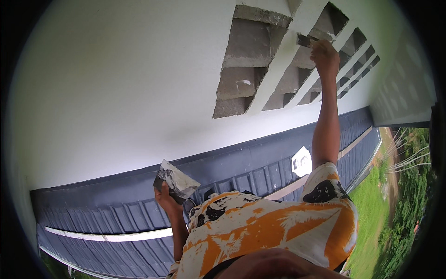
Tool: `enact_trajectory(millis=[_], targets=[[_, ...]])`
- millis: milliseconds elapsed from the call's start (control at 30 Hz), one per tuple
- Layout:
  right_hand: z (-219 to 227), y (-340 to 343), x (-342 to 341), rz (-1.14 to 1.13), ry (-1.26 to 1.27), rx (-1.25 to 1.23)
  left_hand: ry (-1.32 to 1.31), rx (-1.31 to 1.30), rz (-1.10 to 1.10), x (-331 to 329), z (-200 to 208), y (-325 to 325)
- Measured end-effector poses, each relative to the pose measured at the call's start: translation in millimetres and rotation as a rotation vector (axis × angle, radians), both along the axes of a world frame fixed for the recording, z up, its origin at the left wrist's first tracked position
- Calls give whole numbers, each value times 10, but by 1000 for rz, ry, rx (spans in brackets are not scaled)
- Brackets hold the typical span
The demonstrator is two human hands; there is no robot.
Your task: The person applies plaster to a wall vent using a small trowel and a larger hawk. They repeatedly scoop plaster from the hawk and smooth it into the vent openings.
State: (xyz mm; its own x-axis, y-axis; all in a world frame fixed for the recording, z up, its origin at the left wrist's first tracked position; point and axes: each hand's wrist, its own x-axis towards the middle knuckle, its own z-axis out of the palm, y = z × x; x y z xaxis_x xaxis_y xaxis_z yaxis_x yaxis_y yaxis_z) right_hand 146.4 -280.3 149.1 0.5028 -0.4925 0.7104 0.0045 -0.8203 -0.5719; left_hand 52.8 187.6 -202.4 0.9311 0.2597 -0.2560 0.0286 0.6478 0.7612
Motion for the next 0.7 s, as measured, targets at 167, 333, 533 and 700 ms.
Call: enact_trajectory(millis=[167,333,533,700], targets=[[-23,155,178,-133,238,-509,-28,-14,-15,-33,143,-94],[213,-67,121,-291,-82,-460,-29,66,-12,-20,77,-59],[125,-45,161,-59,280,-453,-46,20,-33,-23,109,-65],[346,-183,199,-257,154,-428,-51,14,-26,-11,217,-46]])
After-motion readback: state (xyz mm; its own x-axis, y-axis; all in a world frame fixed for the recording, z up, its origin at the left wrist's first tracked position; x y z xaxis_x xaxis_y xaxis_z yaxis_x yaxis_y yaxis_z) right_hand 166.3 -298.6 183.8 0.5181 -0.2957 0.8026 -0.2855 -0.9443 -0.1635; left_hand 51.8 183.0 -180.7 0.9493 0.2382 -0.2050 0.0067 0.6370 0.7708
